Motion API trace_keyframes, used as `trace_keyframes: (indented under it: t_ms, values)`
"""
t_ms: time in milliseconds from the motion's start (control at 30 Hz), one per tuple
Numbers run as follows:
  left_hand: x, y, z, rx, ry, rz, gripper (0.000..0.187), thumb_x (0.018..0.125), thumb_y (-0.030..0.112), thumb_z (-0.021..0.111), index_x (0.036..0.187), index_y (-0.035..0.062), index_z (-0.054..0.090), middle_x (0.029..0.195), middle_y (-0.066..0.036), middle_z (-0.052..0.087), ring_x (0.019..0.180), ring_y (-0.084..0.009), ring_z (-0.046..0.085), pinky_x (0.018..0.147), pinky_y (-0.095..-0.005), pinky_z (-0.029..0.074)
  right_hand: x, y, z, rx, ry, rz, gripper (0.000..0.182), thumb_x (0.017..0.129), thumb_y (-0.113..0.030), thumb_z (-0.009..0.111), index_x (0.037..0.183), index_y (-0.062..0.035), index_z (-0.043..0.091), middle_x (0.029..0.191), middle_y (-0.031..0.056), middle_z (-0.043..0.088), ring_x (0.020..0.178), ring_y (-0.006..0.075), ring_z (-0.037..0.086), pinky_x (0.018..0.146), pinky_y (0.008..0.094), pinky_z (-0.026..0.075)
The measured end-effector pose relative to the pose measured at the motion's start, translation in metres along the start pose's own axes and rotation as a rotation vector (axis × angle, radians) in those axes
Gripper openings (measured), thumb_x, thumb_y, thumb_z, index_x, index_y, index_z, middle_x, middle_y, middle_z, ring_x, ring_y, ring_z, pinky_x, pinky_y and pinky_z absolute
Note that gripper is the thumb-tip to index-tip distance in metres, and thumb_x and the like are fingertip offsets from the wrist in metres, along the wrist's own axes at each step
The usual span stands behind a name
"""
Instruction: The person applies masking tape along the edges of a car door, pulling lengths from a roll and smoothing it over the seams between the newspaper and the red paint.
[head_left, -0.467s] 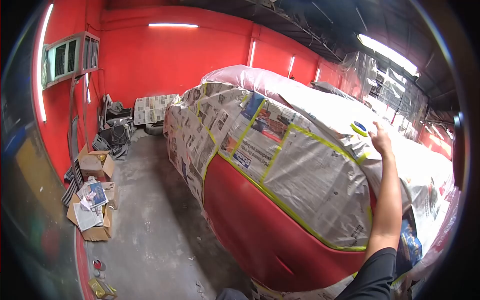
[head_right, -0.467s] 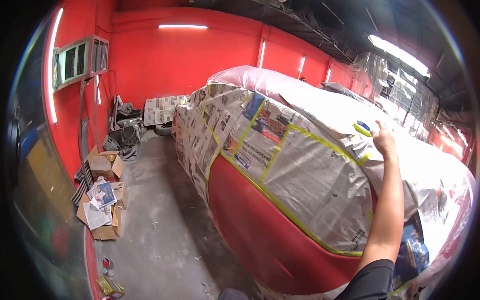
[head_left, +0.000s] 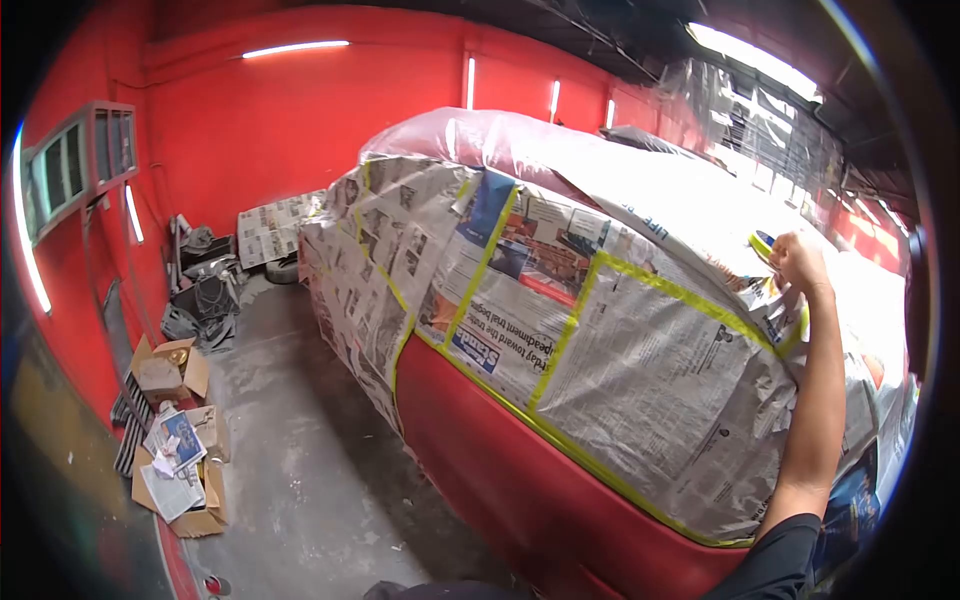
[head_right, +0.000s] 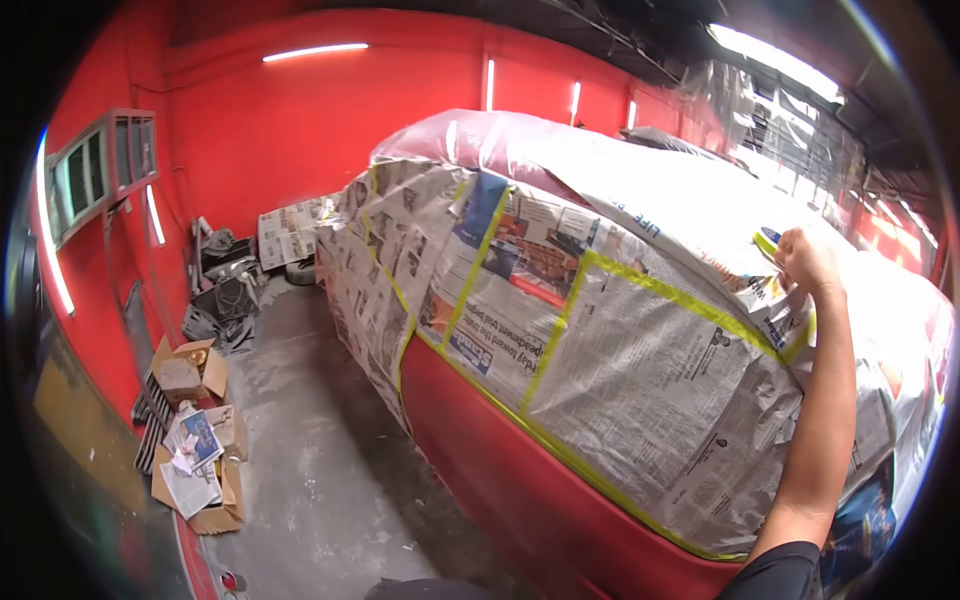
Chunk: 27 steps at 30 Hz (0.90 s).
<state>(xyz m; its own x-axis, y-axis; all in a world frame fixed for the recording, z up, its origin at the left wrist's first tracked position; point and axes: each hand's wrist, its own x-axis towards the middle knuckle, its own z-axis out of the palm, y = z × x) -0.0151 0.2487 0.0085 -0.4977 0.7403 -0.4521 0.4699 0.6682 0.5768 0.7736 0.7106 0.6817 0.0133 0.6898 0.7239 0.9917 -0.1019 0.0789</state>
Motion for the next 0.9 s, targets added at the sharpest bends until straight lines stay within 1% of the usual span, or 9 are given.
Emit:
trace_keyframes:
  t_ms: [133,200,233,267,400,433,467,567,900]
  values:
    - [0.062,0.051,-0.009,0.170,-0.019,0.130,0.036,0.094,0.032,0.076,0.073,0.0081,0.058,0.067,0.000,0.052,0.062,-0.0097,0.046,0.055,-0.0317,0.040,-0.015,-0.049,-0.041,0.123,0.398,-0.172,0.012,0.095,-0.010,0.065,0.094,0.0015,0.063,0.087,0.0185,0.065,0.087,0.0343,0.063,0.081,0.0425,0.048]
    - [0.106,0.100,-0.024,0.215,0.009,0.238,0.035,0.094,0.030,0.076,0.074,0.0080,0.058,0.068,0.000,0.052,0.063,-0.0093,0.045,0.056,-0.0311,0.040,-0.058,-0.106,-0.066,0.453,0.382,-0.165,0.010,0.101,-0.010,0.059,0.100,-0.0005,0.056,0.080,0.0080,0.058,0.077,0.0156,0.059,0.075,0.0316,0.047]
    - [0.129,0.140,-0.035,0.146,-0.017,0.299,0.053,0.086,0.054,0.077,0.073,0.0027,0.069,0.066,-0.018,0.067,0.060,-0.0274,0.064,0.062,-0.0398,0.051,-0.093,-0.135,-0.072,0.549,0.372,-0.055,0.012,0.103,-0.013,0.059,0.099,-0.0015,0.058,0.080,0.0047,0.058,0.074,0.0108,0.058,0.073,0.0283,0.046]
    - [0.123,0.220,-0.048,0.044,0.000,0.335,0.054,0.085,0.052,0.078,0.070,0.0020,0.067,0.064,-0.013,0.064,0.059,-0.0216,0.059,0.061,-0.0389,0.050,-0.137,-0.169,-0.062,0.753,0.353,0.181,0.015,0.103,-0.016,0.060,0.099,-0.0013,0.058,0.079,0.0035,0.058,0.073,0.0100,0.057,0.069,0.0277,0.046]
    - [0.087,0.446,-0.080,-0.500,-0.187,0.763,0.018,0.097,0.018,0.070,0.092,0.0017,0.077,0.090,-0.009,0.071,0.078,-0.0182,0.069,0.075,-0.0304,0.053,-0.258,-0.332,-0.002,0.969,-0.094,-0.271,0.029,0.081,-0.024,0.082,0.094,-0.0062,0.063,0.080,0.0119,0.059,0.066,0.0303,0.057,0.061,0.0399,0.048]
    - [0.068,0.484,-0.095,-0.574,-0.289,0.849,0.014,0.096,0.012,0.070,0.103,0.0014,0.076,0.096,-0.010,0.071,0.084,-0.0176,0.069,0.078,-0.0296,0.054,-0.290,-0.369,0.026,1.154,-0.245,-0.124,0.027,0.084,-0.017,0.079,0.100,-0.0034,0.062,0.081,0.0127,0.061,0.068,0.0264,0.060,0.063,0.0363,0.049]
    - [0.066,0.503,-0.098,-0.605,-0.340,1.001,0.017,0.095,0.010,0.071,0.110,0.0024,0.075,0.098,-0.009,0.070,0.091,-0.0169,0.069,0.081,-0.0291,0.054,-0.321,-0.399,0.052,1.388,-0.559,0.220,0.020,0.091,-0.011,0.073,0.103,-0.0016,0.061,0.085,0.0108,0.063,0.074,0.0188,0.062,0.067,0.0313,0.050]
    - [0.058,0.544,-0.122,-0.538,-0.496,1.096,0.028,0.095,0.008,0.071,0.123,0.0043,0.070,0.112,-0.011,0.068,0.097,-0.0190,0.069,0.086,-0.0298,0.055,-0.344,-0.460,0.086,1.830,-0.679,0.565,0.025,0.099,-0.009,0.064,0.120,-0.0034,0.053,0.095,0.0007,0.060,0.080,0.0045,0.054,0.069,0.0243,0.044]
    - [0.118,0.538,-0.114,-0.411,-0.566,1.390,0.030,0.087,0.003,0.076,0.116,0.0087,0.074,0.104,-0.012,0.069,0.087,-0.0256,0.070,0.077,-0.0341,0.058,-0.368,-0.517,0.095,1.567,-0.457,0.558,0.034,0.096,-0.007,0.067,0.126,-0.0009,0.052,0.110,0.0068,0.063,0.095,0.0113,0.062,0.083,0.0282,0.052]
